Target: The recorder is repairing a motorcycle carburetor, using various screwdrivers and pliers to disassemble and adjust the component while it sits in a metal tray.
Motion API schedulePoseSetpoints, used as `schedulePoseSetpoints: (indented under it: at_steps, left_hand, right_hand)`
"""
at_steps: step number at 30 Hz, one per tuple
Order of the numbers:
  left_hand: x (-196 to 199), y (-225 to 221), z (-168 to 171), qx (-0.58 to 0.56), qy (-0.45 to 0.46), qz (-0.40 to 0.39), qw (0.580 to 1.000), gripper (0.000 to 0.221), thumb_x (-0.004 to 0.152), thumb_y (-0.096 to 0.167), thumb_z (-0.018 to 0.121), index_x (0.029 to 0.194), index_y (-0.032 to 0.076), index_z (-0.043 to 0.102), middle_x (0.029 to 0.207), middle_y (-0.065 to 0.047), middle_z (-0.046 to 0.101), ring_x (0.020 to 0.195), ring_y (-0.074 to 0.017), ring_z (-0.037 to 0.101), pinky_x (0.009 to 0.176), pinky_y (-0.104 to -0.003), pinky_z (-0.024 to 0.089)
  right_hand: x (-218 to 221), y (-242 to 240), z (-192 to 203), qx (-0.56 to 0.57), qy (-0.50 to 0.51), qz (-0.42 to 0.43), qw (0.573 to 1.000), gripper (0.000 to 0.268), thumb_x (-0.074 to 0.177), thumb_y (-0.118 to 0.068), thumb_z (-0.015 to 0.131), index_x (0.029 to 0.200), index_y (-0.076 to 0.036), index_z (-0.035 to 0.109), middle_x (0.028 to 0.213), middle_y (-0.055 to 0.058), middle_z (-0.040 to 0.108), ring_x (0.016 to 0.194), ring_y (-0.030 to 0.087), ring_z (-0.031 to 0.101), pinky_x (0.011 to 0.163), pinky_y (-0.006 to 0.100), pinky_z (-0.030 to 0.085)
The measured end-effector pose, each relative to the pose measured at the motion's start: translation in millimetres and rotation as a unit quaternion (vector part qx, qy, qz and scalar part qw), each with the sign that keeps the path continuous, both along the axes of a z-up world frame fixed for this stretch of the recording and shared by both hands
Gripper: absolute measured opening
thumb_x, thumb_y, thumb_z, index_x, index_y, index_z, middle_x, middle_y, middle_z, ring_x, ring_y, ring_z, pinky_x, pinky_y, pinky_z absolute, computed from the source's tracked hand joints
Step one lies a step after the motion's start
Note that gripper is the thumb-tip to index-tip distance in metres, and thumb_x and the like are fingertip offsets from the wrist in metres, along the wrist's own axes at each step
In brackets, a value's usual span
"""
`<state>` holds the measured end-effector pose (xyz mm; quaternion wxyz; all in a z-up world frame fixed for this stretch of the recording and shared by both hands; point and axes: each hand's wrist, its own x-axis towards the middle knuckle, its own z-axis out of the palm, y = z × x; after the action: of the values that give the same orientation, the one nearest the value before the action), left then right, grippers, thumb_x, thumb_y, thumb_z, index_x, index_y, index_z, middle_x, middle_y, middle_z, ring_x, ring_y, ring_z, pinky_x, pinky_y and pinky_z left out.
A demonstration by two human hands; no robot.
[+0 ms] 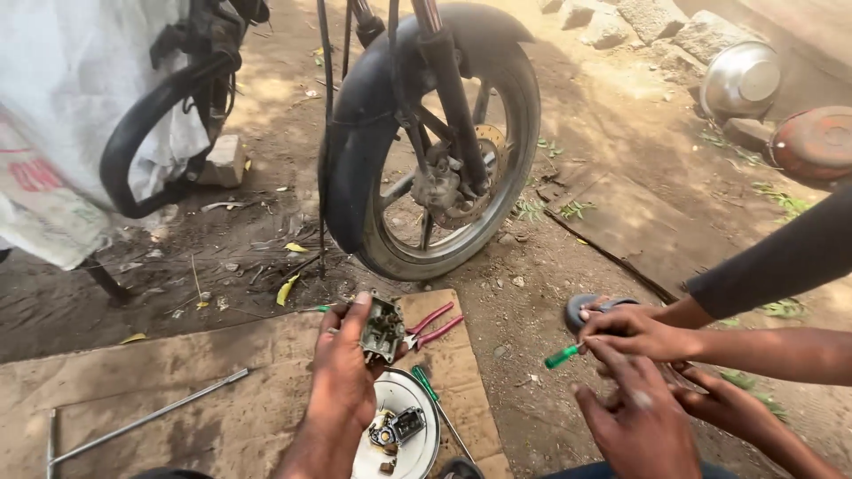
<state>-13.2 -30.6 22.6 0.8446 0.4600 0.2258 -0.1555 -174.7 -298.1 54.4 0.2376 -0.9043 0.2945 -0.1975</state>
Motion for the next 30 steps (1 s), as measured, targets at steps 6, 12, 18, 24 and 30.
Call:
schedulePoseSetpoints:
  at_steps: [6, 12, 18, 24, 30]
  left_hand:
    - [-8, -8, -5, -0.011, -0.008, -0.027, 1.000, 0.052, 0.087, 0.040, 0.070, 0.120, 0.005, 0.052, 0.095, -0.013, 0.068, 0.077, -0.0224, 0.071, 0.061, -0.039, 0.067]
    - [-17, -8, 2, -0.023, 0.034, -0.049, 0.998, 0.037, 0.088, 0.040, 0.074, 0.113, 0.016, 0.060, 0.087, -0.012, 0.068, 0.069, -0.0242, 0.066, 0.055, -0.038, 0.060]
    - [-32, -28, -8, -0.051, 0.012, -0.099, 0.994, 0.041, 0.088, 0.035, 0.072, 0.115, 0.010, 0.054, 0.090, -0.011, 0.067, 0.074, -0.0203, 0.068, 0.058, -0.038, 0.062]
    - [-33, -33, -14, -0.039, 0.012, -0.103, 0.994, 0.046, 0.088, 0.037, 0.071, 0.121, 0.010, 0.054, 0.092, -0.010, 0.068, 0.075, -0.0191, 0.069, 0.059, -0.037, 0.063]
    - [-35, -37, -22, -0.014, 0.015, -0.142, 0.990, 0.044, 0.089, 0.038, 0.069, 0.120, 0.010, 0.055, 0.092, -0.012, 0.070, 0.073, -0.0201, 0.069, 0.059, -0.036, 0.063]
  right_hand:
    - [26, -89, -51, -0.232, 0.045, 0.222, 0.946, 0.026, 0.085, -0.031, 0.072, 0.111, -0.027, 0.076, 0.120, 0.000, 0.072, 0.112, 0.024, 0.069, 0.094, 0.043, 0.057]
    - [146, -223, -123, 0.524, 0.225, 0.710, 0.412, 0.077, 0.104, -0.055, 0.053, 0.153, 0.002, 0.036, 0.128, 0.025, 0.068, 0.098, 0.024, 0.074, 0.084, 0.037, 0.065]
    - [6, -35, -62, 0.578, -0.367, 0.045, 0.728, 0.032, 0.111, -0.030, 0.058, 0.135, -0.009, 0.057, 0.110, 0.012, 0.066, 0.086, 0.014, 0.066, 0.075, 0.028, 0.059]
    - [7, -12, -52, 0.589, -0.372, 0.044, 0.716, 0.026, 0.110, -0.025, 0.059, 0.130, -0.009, 0.056, 0.109, 0.016, 0.069, 0.084, 0.015, 0.064, 0.076, 0.031, 0.056]
    - [-1, -4, -49, 0.601, -0.371, 0.087, 0.702, 0.027, 0.111, -0.018, 0.051, 0.135, -0.006, 0.051, 0.114, 0.024, 0.066, 0.092, 0.021, 0.064, 0.083, 0.039, 0.055]
